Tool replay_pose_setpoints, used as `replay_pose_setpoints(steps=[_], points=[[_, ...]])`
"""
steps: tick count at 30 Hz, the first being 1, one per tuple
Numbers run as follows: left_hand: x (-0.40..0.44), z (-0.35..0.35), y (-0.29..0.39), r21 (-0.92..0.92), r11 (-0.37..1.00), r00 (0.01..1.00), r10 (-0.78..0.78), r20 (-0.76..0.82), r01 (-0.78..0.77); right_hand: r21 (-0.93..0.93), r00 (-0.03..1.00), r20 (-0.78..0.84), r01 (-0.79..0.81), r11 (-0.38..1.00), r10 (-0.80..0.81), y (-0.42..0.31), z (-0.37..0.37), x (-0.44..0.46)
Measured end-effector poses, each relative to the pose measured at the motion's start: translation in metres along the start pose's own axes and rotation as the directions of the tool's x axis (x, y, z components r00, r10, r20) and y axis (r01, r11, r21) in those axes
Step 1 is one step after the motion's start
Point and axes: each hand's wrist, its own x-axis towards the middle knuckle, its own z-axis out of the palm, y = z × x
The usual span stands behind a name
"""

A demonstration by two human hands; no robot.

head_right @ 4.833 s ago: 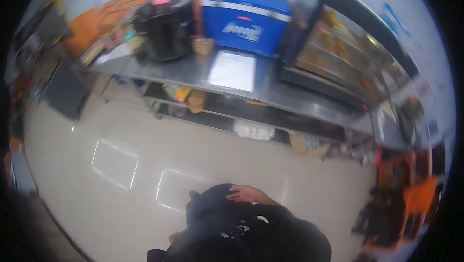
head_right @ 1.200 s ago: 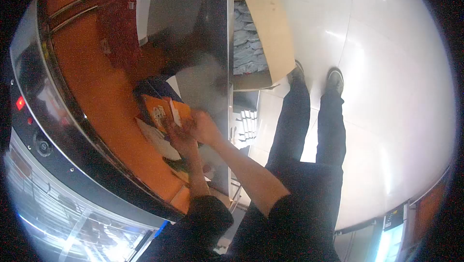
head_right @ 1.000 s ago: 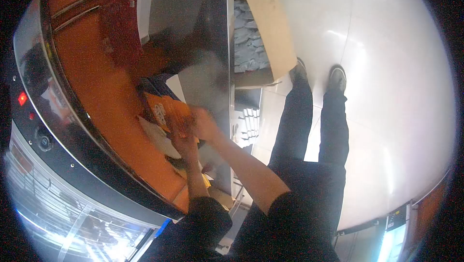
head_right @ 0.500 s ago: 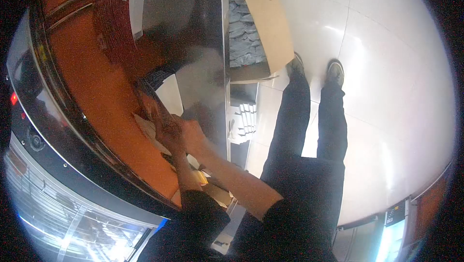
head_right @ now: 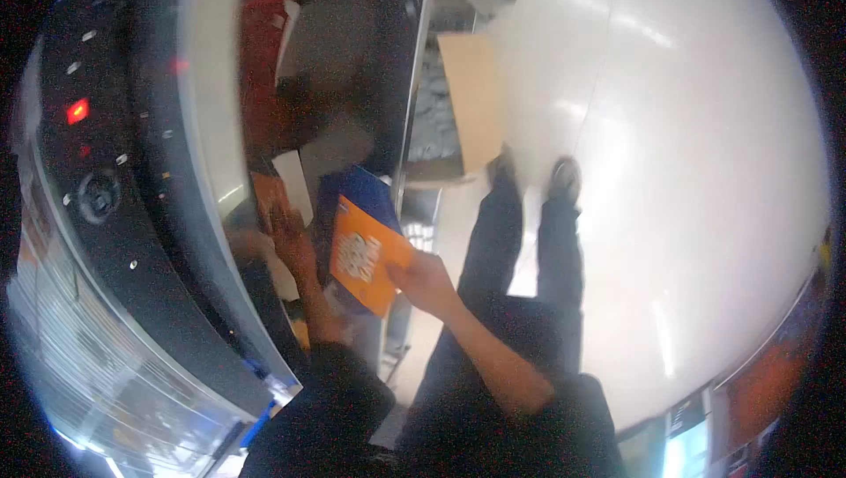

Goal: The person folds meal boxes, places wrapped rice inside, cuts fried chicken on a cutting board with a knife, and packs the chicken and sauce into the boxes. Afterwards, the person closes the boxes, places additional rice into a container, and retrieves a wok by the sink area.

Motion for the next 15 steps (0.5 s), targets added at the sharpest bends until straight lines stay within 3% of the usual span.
replay_pose_setpoints(steps=[1, 2, 3, 5, 6, 7, 8, 9, 11, 12, 13, 15], points=[[-0.01, -0.002, 0.005, -0.025, 1.0, 1.0, -0.014, -0.018, 0.014, -0.308, 0.998, -0.012, -0.068, 0.949, 0.067, -0.038, -0.022, -0.019], [-0.019, -0.004, 0.011, -0.061, 0.998, 0.999, -0.029, -0.025, 0.028, -0.476, 0.996, -0.006, -0.078, 0.876, 0.085, -0.044, -0.046, -0.035], [-0.033, -0.008, 0.016, -0.133, 0.986, 0.995, -0.098, 0.021, 0.1, -0.431, 0.993, -0.092, 0.032, 0.902, -0.079, -0.051, -0.061, -0.053], [-0.067, -0.014, 0.034, -0.334, 0.899, 0.954, -0.226, 0.199, 0.283, -0.351, 0.97, -0.244, -0.094, 0.932, 0.006, -0.09, -0.094, -0.095], [-0.084, -0.014, 0.053, -0.439, 0.813, 0.914, -0.264, 0.308, 0.382, -0.182, 0.949, -0.313, -0.026, 0.983, -0.033, -0.12, -0.106, -0.114], [-0.104, -0.02, 0.066, -0.537, 0.676, 0.851, -0.281, 0.444, 0.504, -0.279, 0.918, -0.378, 0.012, 0.96, -0.122, -0.122, -0.133, -0.13], [-0.118, -0.024, 0.085, -0.621, 0.485, 0.78, -0.261, 0.569, 0.616, -0.255, 0.926, -0.37, -0.019, 0.967, -0.079, -0.173, -0.126, -0.157], [-0.129, -0.024, 0.11, -0.659, 0.229, 0.697, -0.185, 0.693, 0.716, -0.18, 0.915, -0.387, 0.043, 0.983, -0.111, -0.208, -0.128, -0.176], [-0.138, -0.045, 0.177, -0.597, 0.012, 0.595, 0.081, 0.8, 0.802, -0.018, 0.895, -0.42, 0.16, 0.987, -0.153, -0.264, -0.127, -0.215], [-0.11, -0.109, 0.238, -0.677, 0.366, 0.622, 0.272, 0.734, 0.639, -0.011, 0.889, -0.421, 0.193, 0.981, -0.18, -0.292, -0.124, -0.232], [-0.108, -0.114, 0.274, -0.647, 0.309, 0.539, 0.369, 0.757, 0.697, 0.003, 0.885, -0.421, 0.222, 0.975, -0.201, -0.313, -0.141, -0.233], [-0.091, -0.142, 0.325, -0.739, 0.291, 0.54, 0.531, 0.653, 0.608, 0.084, 0.874, -0.415, 0.314, 0.946, -0.253, -0.364, -0.137, -0.253]])
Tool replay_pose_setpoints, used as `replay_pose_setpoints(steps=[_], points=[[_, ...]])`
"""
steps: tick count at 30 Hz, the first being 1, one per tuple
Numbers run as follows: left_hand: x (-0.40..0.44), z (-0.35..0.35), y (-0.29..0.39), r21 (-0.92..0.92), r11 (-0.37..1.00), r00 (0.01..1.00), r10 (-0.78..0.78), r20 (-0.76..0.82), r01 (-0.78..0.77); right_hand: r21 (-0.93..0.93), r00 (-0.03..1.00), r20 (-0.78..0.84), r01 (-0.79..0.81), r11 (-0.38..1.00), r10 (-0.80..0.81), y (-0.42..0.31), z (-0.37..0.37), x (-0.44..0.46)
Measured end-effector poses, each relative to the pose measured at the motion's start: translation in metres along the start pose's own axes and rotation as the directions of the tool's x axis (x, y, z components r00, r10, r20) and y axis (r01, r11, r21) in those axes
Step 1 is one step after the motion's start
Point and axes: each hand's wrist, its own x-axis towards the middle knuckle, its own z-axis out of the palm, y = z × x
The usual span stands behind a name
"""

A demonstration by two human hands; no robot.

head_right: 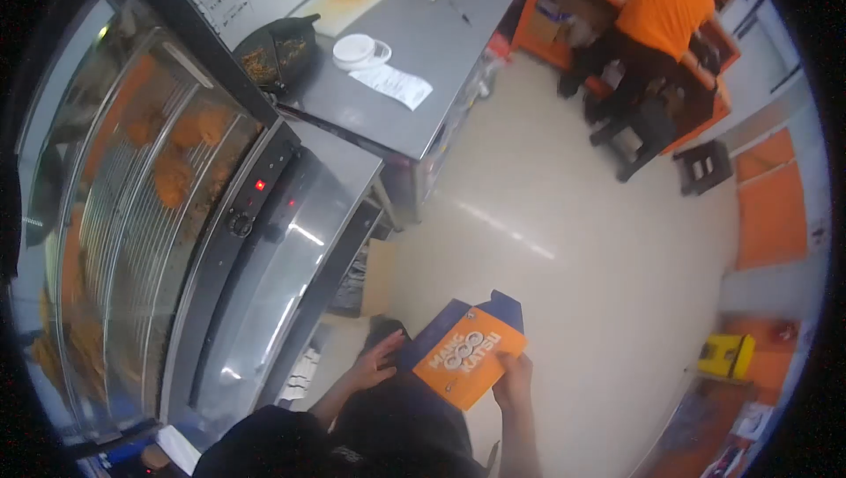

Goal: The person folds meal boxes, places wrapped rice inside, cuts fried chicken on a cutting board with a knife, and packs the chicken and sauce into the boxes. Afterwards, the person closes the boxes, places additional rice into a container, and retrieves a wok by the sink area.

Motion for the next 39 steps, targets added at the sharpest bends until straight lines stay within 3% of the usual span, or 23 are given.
replay_pose_setpoints(steps=[2, 6, 7, 10, 11, 15, 16, 17, 18, 19, 20, 22, 23, 26, 27, 31, 39], points=[[0.031, 0.008, -0.015, 0.227, 0.97, 0.986, 0.052, 0.161, -0.088, 0.187, 1.0, 0.024, 0.015, 0.982, -0.02, -0.04, 0.019, 0.005], [0.057, 0.043, 0.142, 0.189, 0.977, 0.984, 0.128, -0.126, -0.102, 0.189, 0.994, 0.106, -0.011, 0.982, -0.01, -0.1, 0.053, 0.042], [0.075, 0.042, 0.136, 0.357, 0.93, 0.948, 0.188, -0.256, -0.087, 0.174, 0.988, 0.152, -0.027, 0.984, 0.001, -0.112, 0.063, 0.06], [0.123, 0.028, 0.184, -0.001, 0.943, 0.896, 0.315, -0.313, -0.332, 0.159, 0.957, 0.291, -0.028, 0.987, -0.019, -0.149, 0.104, 0.112], [0.144, 0.02, 0.187, 0.171, 0.887, 0.811, 0.462, -0.36, -0.43, 0.179, 0.954, 0.3, -0.033, 0.983, -0.023, -0.161, 0.12, 0.125], [0.219, -0.016, 0.23, -0.052, 0.854, 0.809, 0.468, -0.356, -0.517, 0.315, 0.866, 0.47, 0.014, 0.949, -0.169, -0.209, 0.193, 0.173], [0.235, -0.024, 0.261, -0.094, 0.829, 0.794, 0.486, -0.365, -0.551, -0.049, 0.857, 0.39, 0.385, 0.921, -0.338, -0.213, 0.204, 0.192], [0.251, -0.03, 0.288, -0.137, 0.8, 0.777, 0.503, -0.379, -0.585, -0.419, 0.771, 0.39, 0.636, 0.649, -0.504, -0.211, 0.208, 0.218], [0.266, -0.033, 0.307, -0.135, 0.824, 0.796, 0.468, -0.385, -0.55, -0.689, 0.641, 0.463, 0.695, 0.206, -0.612, -0.205, 0.205, 0.243], [0.278, -0.036, 0.321, -0.133, 0.85, 0.817, 0.43, -0.385, -0.51, -0.689, 0.67, 0.377, 0.664, 0.289, -0.639, -0.202, 0.211, 0.264], [0.292, -0.04, 0.336, -0.129, 0.87, 0.832, 0.397, -0.387, -0.476, -0.667, 0.801, 0.291, 0.562, 0.489, -0.523, -0.211, 0.214, 0.276], [0.319, -0.047, 0.36, -0.132, 0.849, 0.813, 0.43, -0.393, -0.512, -0.558, 0.964, 0.164, 0.266, 0.786, -0.21, -0.245, 0.264, 0.279], [0.331, -0.048, 0.368, -0.138, 0.838, 0.804, 0.441, -0.399, -0.529, -0.641, 0.93, 0.279, 0.365, 0.676, -0.238, -0.253, 0.261, 0.304], [0.365, -0.05, 0.382, -0.238, 0.781, 0.771, 0.425, -0.475, -0.577, -0.653, 0.76, 0.414, 0.631, 0.418, -0.501, -0.254, 0.234, 0.413], [0.381, -0.054, 0.38, -0.15, 0.828, 0.761, 0.404, -0.508, -0.54, -0.628, 0.759, 0.434, 0.641, 0.442, -0.485, -0.268, 0.238, 0.445], [0.431, -0.06, 0.389, -0.275, 0.808, 0.724, 0.249, -0.643, -0.522, -0.577, 0.815, 0.528, 0.551, 0.603, -0.24, -0.326, 0.297, 0.54], [0.493, -0.067, 0.426, -0.147, 0.806, 0.455, 0.165, -0.875, -0.574, -0.613, 0.75, 0.646, 0.4, 0.682, 0.142, -0.354, 0.415, 0.655]])
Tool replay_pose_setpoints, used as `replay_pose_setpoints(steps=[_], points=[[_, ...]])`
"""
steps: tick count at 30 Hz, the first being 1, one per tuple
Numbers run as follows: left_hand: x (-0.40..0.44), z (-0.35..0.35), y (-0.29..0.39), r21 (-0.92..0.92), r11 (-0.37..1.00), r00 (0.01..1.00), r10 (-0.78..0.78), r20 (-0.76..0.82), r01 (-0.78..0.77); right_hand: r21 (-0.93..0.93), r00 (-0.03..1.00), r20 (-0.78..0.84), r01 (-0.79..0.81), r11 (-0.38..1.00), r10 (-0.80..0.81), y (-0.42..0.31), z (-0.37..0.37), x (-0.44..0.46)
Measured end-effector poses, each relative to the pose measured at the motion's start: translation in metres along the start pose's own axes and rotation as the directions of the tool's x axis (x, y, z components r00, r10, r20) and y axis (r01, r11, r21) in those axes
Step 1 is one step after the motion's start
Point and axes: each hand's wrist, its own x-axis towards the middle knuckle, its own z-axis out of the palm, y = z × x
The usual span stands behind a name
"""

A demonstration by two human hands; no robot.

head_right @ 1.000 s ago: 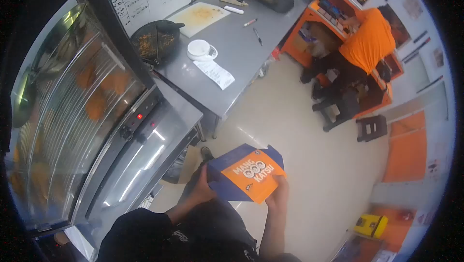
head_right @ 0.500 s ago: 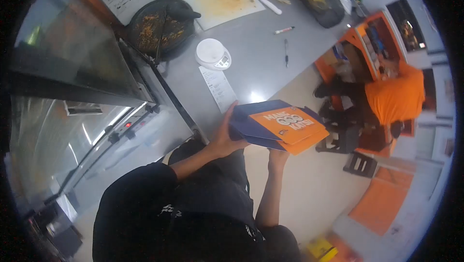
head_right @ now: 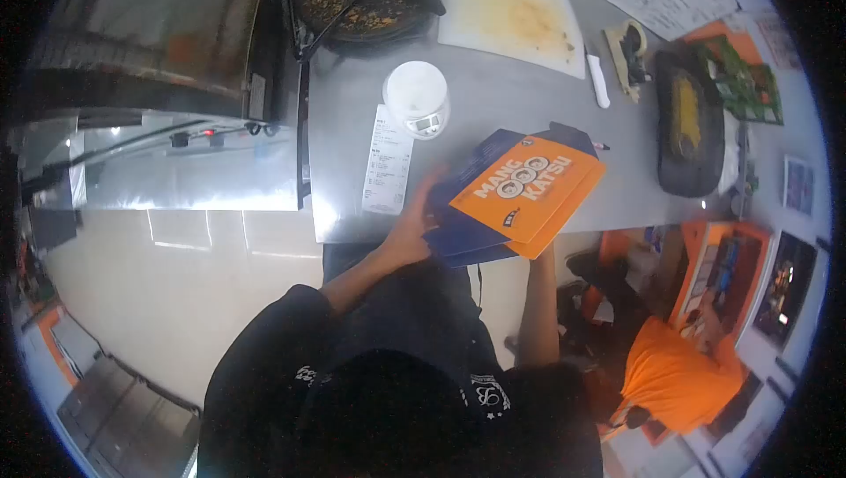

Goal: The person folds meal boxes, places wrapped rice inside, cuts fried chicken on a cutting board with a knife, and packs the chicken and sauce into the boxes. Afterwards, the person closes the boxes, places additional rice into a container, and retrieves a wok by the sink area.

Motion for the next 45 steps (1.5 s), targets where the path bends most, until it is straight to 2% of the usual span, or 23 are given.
replay_pose_setpoints(steps=[6, 12, 15, 18, 21, 30, 36, 39, 45], points=[[0.012, 0.017, -0.01, 0.098, 0.994, 0.994, 0.062, -0.088, -0.054, 0.038, 0.993, 0.107, -0.057, 0.998, 0.053, 0.006, 0.007, 0.038], [0.024, 0.027, -0.015, -0.026, 0.999, 0.99, 0.031, -0.136, -0.035, 0.087, 0.986, 0.161, -0.047, 0.995, 0.032, -0.008, 0.021, 0.073], [0.029, 0.022, -0.029, -0.04, 0.997, 0.99, 0.065, -0.125, -0.071, 0.108, 0.983, 0.181, -0.046, 0.993, 0.026, -0.018, 0.028, 0.084], [0.032, 0.018, -0.028, -0.187, 0.982, 0.998, 0.004, -0.07, -0.017, 0.107, 0.981, 0.189, -0.056, 0.993, 0.035, -0.022, 0.024, 0.085], [0.029, 0.016, -0.03, 0.05, 0.995, 0.995, 0.085, -0.046, -0.083, 0.093, 0.979, 0.195, -0.075, 0.993, 0.055, -0.02, 0.009, 0.078], [0.034, 0.011, -0.034, 0.183, 0.968, 0.981, 0.184, -0.056, -0.171, 0.069, 0.974, 0.201, -0.122, 0.99, 0.106, -0.01, -0.015, 0.071], [0.035, 0.013, -0.023, 0.082, 0.996, 1.0, 0.026, -0.006, -0.025, 0.07, 0.969, 0.21, -0.146, 0.987, 0.129, -0.021, -0.02, 0.08], [0.04, 0.012, -0.029, 0.318, 0.934, 0.986, 0.168, 0.015, -0.164, 0.084, 0.965, 0.228, -0.153, 0.985, 0.13, -0.032, -0.02, 0.092], [0.043, 0.009, -0.039, 0.185, 0.975, 0.992, 0.125, 0.006, -0.124, 0.098, 0.952, 0.273, -0.173, 0.98, 0.141, -0.046, -0.023, 0.108]])
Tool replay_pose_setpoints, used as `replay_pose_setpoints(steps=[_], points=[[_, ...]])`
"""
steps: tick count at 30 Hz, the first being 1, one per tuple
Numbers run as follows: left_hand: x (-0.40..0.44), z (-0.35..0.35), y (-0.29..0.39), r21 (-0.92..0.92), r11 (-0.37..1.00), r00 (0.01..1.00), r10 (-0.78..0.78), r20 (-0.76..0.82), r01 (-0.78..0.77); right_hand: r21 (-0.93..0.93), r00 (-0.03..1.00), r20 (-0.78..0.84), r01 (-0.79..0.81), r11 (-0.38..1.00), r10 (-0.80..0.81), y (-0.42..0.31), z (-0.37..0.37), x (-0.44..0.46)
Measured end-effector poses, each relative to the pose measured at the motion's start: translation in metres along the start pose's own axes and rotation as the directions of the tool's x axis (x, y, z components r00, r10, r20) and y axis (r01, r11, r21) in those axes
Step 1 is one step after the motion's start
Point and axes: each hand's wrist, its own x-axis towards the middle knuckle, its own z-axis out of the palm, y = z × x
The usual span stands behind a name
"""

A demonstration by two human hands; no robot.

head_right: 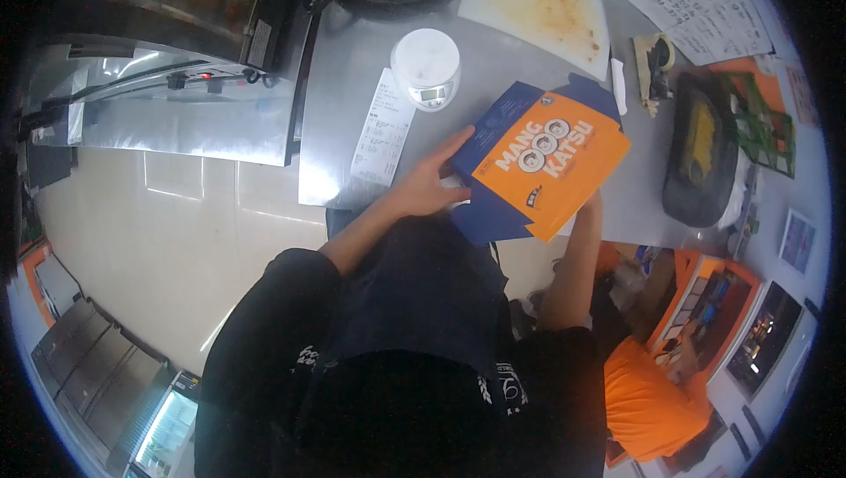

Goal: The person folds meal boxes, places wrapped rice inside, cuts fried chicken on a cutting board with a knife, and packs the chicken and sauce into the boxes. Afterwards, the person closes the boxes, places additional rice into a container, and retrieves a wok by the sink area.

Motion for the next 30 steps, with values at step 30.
replay_pose_setpoints(steps=[30], points=[[0.022, 0.014, -0.06, -0.111, 0.994, 0.905, -0.06, -0.422, 0.014, -0.446, 0.933, 0.346, 0.066, 0.893, 0.103, -0.074, -0.032, 0.038]])
